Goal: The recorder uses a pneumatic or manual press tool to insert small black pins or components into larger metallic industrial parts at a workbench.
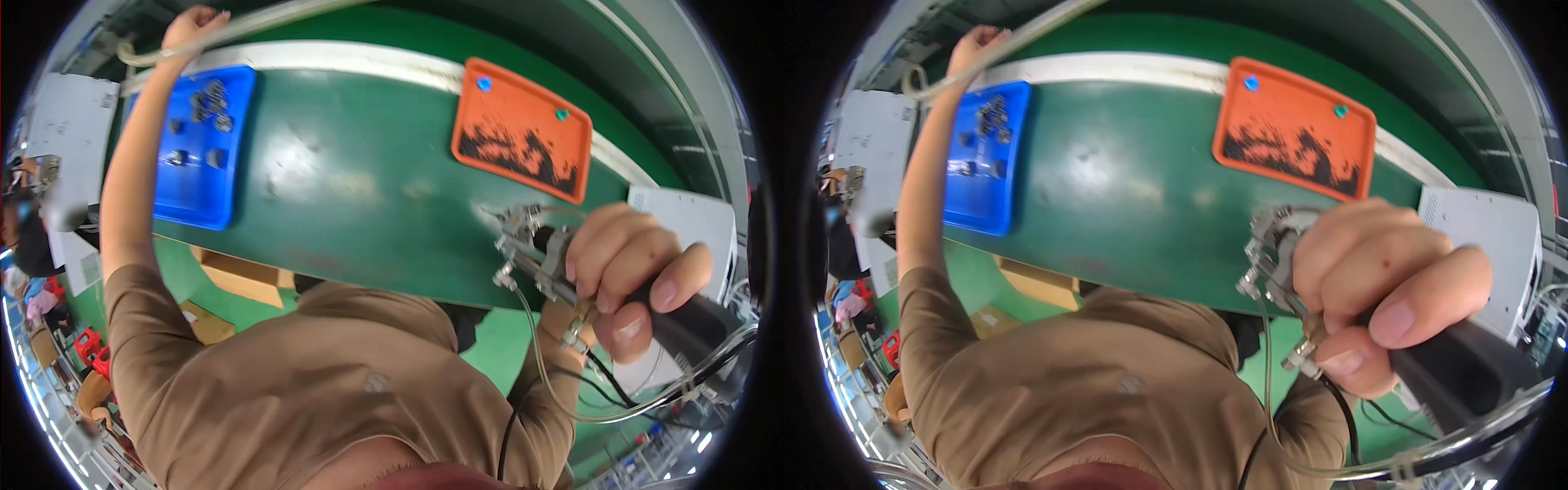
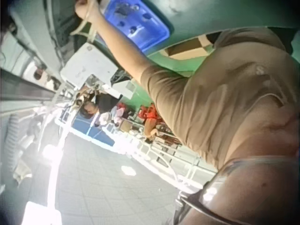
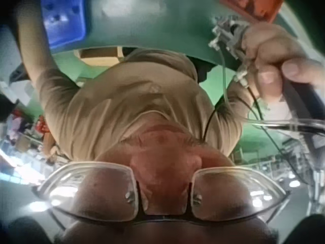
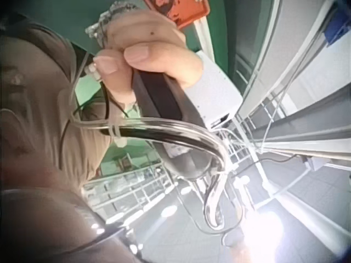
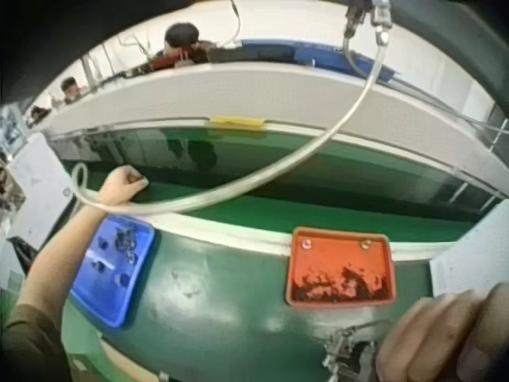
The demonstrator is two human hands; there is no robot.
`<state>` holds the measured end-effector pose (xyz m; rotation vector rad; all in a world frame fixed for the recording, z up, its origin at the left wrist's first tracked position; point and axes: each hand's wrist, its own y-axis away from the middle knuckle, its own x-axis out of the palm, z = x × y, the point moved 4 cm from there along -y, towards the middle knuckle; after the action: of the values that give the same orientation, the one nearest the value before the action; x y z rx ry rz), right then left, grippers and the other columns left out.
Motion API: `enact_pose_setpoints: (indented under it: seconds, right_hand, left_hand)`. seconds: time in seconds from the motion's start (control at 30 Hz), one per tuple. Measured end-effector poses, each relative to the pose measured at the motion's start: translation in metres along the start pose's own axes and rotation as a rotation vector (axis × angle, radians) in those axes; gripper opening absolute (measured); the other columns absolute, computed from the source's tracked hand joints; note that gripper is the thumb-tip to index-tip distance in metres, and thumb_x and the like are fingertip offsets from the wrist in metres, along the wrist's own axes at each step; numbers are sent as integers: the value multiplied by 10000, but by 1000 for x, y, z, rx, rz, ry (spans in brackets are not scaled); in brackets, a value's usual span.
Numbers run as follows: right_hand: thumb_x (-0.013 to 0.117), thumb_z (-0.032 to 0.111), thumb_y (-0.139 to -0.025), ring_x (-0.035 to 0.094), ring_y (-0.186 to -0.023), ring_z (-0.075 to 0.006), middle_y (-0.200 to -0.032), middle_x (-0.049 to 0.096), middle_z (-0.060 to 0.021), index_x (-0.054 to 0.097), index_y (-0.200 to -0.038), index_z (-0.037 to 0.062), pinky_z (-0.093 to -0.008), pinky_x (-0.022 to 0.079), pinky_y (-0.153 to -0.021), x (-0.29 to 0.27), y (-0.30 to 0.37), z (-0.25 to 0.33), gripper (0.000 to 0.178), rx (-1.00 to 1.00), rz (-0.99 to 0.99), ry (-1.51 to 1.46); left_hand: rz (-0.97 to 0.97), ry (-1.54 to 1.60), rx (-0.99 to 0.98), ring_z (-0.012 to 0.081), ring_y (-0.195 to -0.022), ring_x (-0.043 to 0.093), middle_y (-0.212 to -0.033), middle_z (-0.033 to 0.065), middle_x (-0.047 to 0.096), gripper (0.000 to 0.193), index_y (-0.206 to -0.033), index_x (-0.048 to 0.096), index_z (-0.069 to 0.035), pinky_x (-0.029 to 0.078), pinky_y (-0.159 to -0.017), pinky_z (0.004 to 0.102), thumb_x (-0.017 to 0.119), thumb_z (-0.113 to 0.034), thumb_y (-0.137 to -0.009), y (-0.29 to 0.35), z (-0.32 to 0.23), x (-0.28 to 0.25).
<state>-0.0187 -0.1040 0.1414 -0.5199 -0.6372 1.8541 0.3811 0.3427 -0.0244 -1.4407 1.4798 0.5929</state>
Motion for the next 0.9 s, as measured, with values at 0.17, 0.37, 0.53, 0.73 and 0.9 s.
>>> enact_pose_setpoints:
  seconds: [0.17,0.37,0.53,0.73,0.9]
  right_hand:
    - [646,168,-961,537,-561,-130,-722,540,20,490,-1180,158,-299,456,-541,1,-2,-1,269,30,44,22]
    - [627,171,-971,542,-588,-134,-738,544,12,497,-1196,163,-304,449,-559,2,2,1,260,67,74,41]
    - [634,169,-968,545,-585,-139,-745,549,7,493,-1198,165,-306,458,-551,2,5,-3,269,81,94,19]
    - [628,175,-981,556,-591,-148,-755,555,1,480,-1214,167,-316,473,-547,4,2,-14,276,114,135,19]
    - [618,186,-992,567,-613,-154,-773,558,-6,473,-1223,167,-320,478,-556,2,2,-16,272,107,134,15]
  left_hand:
    - [121,46,528,280,-881,667,-931,115,689,313,-955,693,-21,524,-814,367,805,-287,-833,138,-192,4]
    - [403,286,704,270,-940,607,-910,50,628,262,-889,662,-118,455,-839,406,811,-301,-776,250,-303,55]
    - [329,331,811,238,-1000,563,-943,24,582,297,-863,634,-127,439,-934,405,810,-345,-766,266,-323,79]
    - [381,572,792,240,-983,598,-980,17,605,265,-936,649,-128,457,-950,395,812,-247,-764,263,-305,72]
    - [338,570,896,222,-939,612,-1013,-3,630,187,-949,702,-123,474,-926,386,781,-172,-788,265,-310,73]
